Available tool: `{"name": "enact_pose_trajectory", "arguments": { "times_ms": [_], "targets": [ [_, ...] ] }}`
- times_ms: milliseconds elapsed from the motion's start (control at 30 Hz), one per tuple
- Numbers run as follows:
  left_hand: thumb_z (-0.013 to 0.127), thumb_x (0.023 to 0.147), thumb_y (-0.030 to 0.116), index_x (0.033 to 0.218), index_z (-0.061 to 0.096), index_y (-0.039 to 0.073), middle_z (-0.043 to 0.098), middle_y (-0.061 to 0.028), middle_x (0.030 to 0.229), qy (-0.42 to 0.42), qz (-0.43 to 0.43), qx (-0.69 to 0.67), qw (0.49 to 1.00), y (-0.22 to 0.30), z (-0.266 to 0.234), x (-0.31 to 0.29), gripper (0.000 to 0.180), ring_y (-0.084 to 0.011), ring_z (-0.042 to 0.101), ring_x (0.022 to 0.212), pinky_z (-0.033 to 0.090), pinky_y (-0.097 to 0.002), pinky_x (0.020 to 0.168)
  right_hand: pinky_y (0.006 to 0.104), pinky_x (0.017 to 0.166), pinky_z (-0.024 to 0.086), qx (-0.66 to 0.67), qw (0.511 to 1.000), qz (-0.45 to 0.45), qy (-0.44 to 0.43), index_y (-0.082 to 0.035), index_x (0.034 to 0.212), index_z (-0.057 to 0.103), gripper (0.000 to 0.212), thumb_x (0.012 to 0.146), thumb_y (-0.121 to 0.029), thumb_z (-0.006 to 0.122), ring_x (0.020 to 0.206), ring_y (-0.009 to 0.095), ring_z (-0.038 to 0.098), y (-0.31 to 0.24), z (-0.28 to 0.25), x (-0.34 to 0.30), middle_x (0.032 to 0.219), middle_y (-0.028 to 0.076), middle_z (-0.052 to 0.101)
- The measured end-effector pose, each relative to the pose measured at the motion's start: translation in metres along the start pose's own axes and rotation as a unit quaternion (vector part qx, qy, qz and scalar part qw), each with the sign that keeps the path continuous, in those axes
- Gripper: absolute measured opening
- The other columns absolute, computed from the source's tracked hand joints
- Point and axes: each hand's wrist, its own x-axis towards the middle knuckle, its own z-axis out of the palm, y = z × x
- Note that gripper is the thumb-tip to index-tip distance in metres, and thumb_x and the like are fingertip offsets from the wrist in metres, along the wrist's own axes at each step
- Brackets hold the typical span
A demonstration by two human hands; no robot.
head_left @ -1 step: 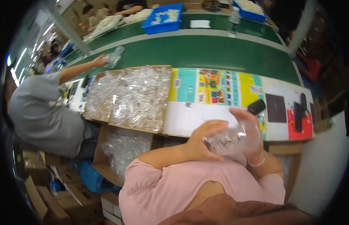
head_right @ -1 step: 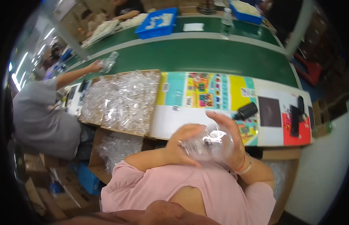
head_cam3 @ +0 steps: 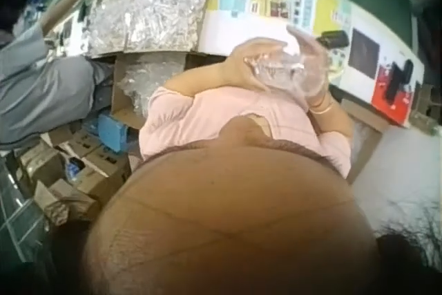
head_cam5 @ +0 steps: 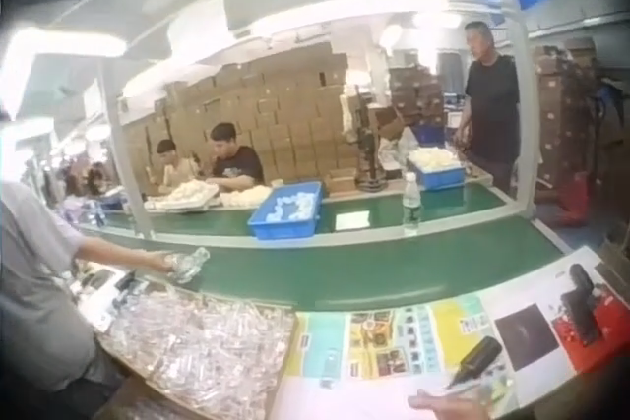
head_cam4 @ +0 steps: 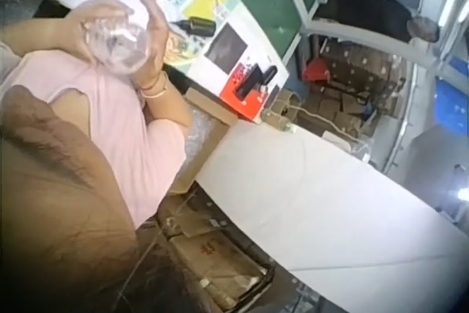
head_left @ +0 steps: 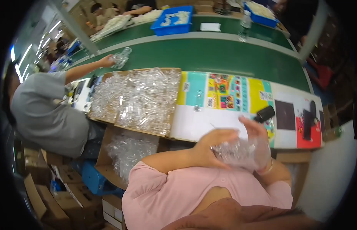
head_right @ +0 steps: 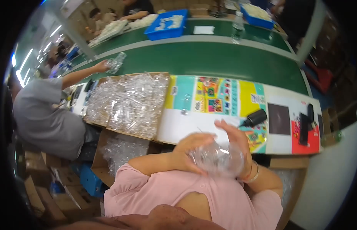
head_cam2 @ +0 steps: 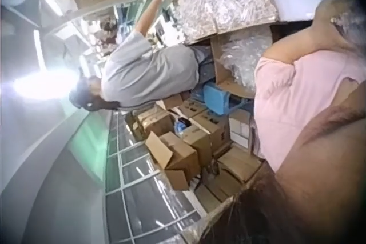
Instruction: Assembling glass jugs with electronic components and packaging them in plastic sleeves at a factory workstation.
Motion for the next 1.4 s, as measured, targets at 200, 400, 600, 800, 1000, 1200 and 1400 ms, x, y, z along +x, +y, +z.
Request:
{"name": "enact_pose_trajectory", "arguments": {
  "times_ms": [200, 400, 600, 800, 1000, 1200, 1400],
  "targets": [
    [0.082, 0.053, 0.032, 0.121, 0.048, 0.009, 0.054, -0.0152, 0.108, -0.072, 0.061, -0.043, 0.995, 0.016, 0.01, -0.019, 0.08, -0.0341, 0.053, 0.098, 0.043, -0.0402, 0.085, 0.0508, 0.106, 0.015, -0.112, 0.958, -0.129, -0.23, 0.003, 0.122, 0.042, 0.062, 0.094, -0.047, 0.017, 0.121, 0.034, 0.041, -0.003, -0.002, -0.023, 0.124, 0.024, 0.046],
    [0.08, 0.054, 0.03, 0.116, 0.052, 0.009, 0.055, -0.0149, 0.101, -0.041, 0.116, -0.004, 0.992, 0.019, 0.0, -0.025, 0.072, -0.0337, 0.054, 0.092, 0.045, -0.0406, 0.081, 0.0525, 0.102, 0.026, -0.094, 0.952, -0.125, -0.264, 0.002, 0.119, 0.047, 0.059, 0.095, -0.043, 0.017, 0.119, 0.034, 0.044, -0.018, 0.012, -0.008, 0.122, 0.024, 0.048],
    [0.082, 0.061, 0.031, 0.127, 0.037, 0.005, 0.05, -0.0096, 0.119, 0.024, -0.292, -0.258, 0.921, 0.01, -0.029, -0.017, 0.084, -0.0237, 0.05, 0.109, 0.04, -0.0387, 0.094, 0.0361, 0.097, 0.034, -0.356, 0.92, -0.019, -0.163, 0.004, 0.124, 0.04, 0.052, 0.096, -0.038, 0.03, 0.113, 0.028, 0.045, 0.006, 0.02, 0.046, 0.124, 0.017, 0.046],
    [0.08, 0.065, 0.023, 0.135, 0.02, 0.007, 0.043, -0.0144, 0.125, 0.231, -0.241, -0.397, 0.855, -0.009, -0.038, -0.024, 0.094, -0.0247, 0.045, 0.116, 0.039, -0.0391, 0.096, 0.0413, 0.105, 0.022, -0.008, 0.997, 0.078, 0.003, 0.002, 0.116, 0.046, 0.037, 0.091, -0.026, 0.041, 0.115, 0.028, 0.044, 0.005, 0.016, 0.071, 0.115, 0.013, 0.053],
    [0.08, 0.065, 0.019, 0.13, 0.026, 0.0, 0.048, -0.016, 0.12, 0.249, -0.157, -0.327, 0.898, 0.012, -0.034, -0.021, 0.087, -0.0262, 0.049, 0.112, 0.042, -0.0402, 0.094, 0.0546, 0.105, 0.015, -0.459, 0.879, -0.109, -0.063, -0.008, 0.097, 0.059, 0.034, 0.063, -0.007, 0.062, 0.107, 0.025, 0.052, -0.006, 0.028, 0.061, 0.097, 0.005, 0.061],
    [0.083, 0.06, 0.028, 0.127, 0.033, 0.001, 0.045, -0.0128, 0.119, 0.092, -0.096, 0.168, 0.977, -0.004, -0.05, -0.032, 0.088, -0.0242, 0.049, 0.107, 0.042, -0.0346, 0.091, 0.0547, 0.103, 0.02, -0.459, 0.875, -0.148, -0.049, -0.008, 0.091, 0.058, 0.027, 0.065, -0.009, 0.064, 0.099, 0.025, 0.055, 0.004, 0.031, 0.061, 0.093, 0.004, 0.062],
    [0.054, 0.084, 0.043, 0.123, 0.036, -0.001, 0.043, -0.0141, 0.122, 0.197, 0.057, 0.066, 0.977, -0.043, -0.03, -0.086, 0.061, -0.0248, 0.049, 0.107, 0.039, -0.038, 0.093, 0.053, 0.101, 0.026, -0.343, 0.916, -0.201, -0.057, -0.008, 0.106, 0.05, 0.04, 0.071, -0.018, 0.066, 0.108, 0.032, 0.05, 0.046, 0.035, 0.034, 0.111, 0.016, 0.053]
  ]
}}
